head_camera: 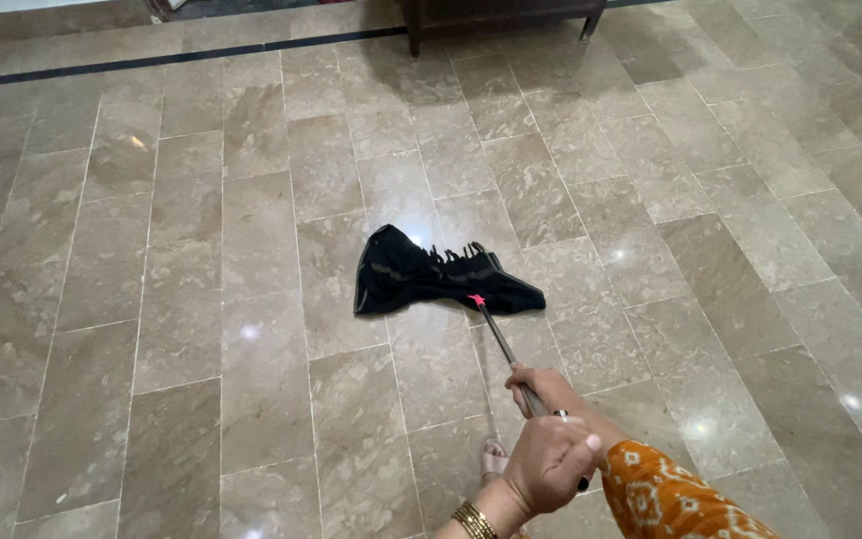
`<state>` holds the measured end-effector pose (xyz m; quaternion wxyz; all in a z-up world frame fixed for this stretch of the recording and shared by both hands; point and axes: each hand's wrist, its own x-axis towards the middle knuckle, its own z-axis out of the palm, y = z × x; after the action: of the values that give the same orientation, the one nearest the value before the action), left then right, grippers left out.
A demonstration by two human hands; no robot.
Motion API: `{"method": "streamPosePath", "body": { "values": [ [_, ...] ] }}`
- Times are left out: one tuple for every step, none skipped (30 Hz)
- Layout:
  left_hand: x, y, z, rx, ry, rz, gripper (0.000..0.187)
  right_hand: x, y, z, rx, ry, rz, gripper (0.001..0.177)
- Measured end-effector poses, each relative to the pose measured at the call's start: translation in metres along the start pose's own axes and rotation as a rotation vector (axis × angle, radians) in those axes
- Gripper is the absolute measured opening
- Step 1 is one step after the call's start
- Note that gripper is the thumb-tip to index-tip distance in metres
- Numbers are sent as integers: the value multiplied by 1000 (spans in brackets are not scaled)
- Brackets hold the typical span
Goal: The person uses a long-handled tool with a black cloth attached to clean the floor, moving the cloth across the tiles and into the corners of the room.
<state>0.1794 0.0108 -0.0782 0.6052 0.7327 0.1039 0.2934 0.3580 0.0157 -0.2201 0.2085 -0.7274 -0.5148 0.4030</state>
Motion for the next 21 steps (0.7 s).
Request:
{"method": "streamPosePath", "body": {
  "values": [
    [16, -5, -1, -1, 0, -2, 49, 12, 3, -10, 0, -1, 2, 12],
    [34, -9, -2, 66, 53, 143, 49, 25, 7, -21, -76, 167, -299, 11],
    [52, -11, -3, 132, 104, 288, 50, 36, 11, -33, -153, 332, -601, 11],
    [69, -13, -4, 129, 105, 286, 50, 45, 17, -43, -153, 329, -598, 11],
    [88, -15, -5, 97, 51, 219, 49, 54, 22, -50, -120, 425, -658, 11],
    [107, -17, -6, 66, 1, 154, 49, 66, 27, -62, -87, 518, -722, 12],
    [123, -19, -6, 66, 6, 154, 49, 79, 35, -75, -88, 514, -724, 12],
    [138, -23, -6, 21, -16, 151, 48, 92, 43, -87, -89, 425, -661, 13],
    [151, -29, -6, -24, -38, 147, 49, 105, 54, -98, -91, 337, -597, 15],
    [163, -39, -5, -21, -31, 145, 49, 122, 65, -106, -90, 331, -602, 15],
    [175, -50, -2, 90, -37, 85, 51, 140, 73, -111, 541, 163, -148, 9],
    [185, -62, 0, 200, -45, 25, 54, 155, 81, -116, 1134, -42, 341, 12],
    [195, -74, 1, 202, -37, 23, 54, 168, 88, -122, 1130, -50, 341, 12],
    [204, -86, 2, 183, 22, 53, 53, 180, 93, -128, 654, -47, 154, 11],
    [211, -97, 2, 163, 80, 84, 53, 192, 97, -133, 180, -43, -35, 20],
    [218, -106, -1, 169, 86, 84, 53, 206, 98, -138, 179, -47, -41, 20],
    [226, -114, -5, 170, 145, 102, 55, 222, 96, -142, 16, 111, -301, 20],
    [233, -120, -9, 172, 204, 118, 58, 232, 93, -144, -147, 266, -561, 20],
    [239, -123, -14, 177, 210, 115, 58, 239, 90, -148, -144, 261, -567, 20],
    [246, -124, -18, 159, 256, 49, 60, 248, 84, -156, -81, 143, -383, 22],
    [252, -124, -23, 139, 301, -16, 63, 254, 77, -160, -21, 25, -200, 24]
  ]
}}
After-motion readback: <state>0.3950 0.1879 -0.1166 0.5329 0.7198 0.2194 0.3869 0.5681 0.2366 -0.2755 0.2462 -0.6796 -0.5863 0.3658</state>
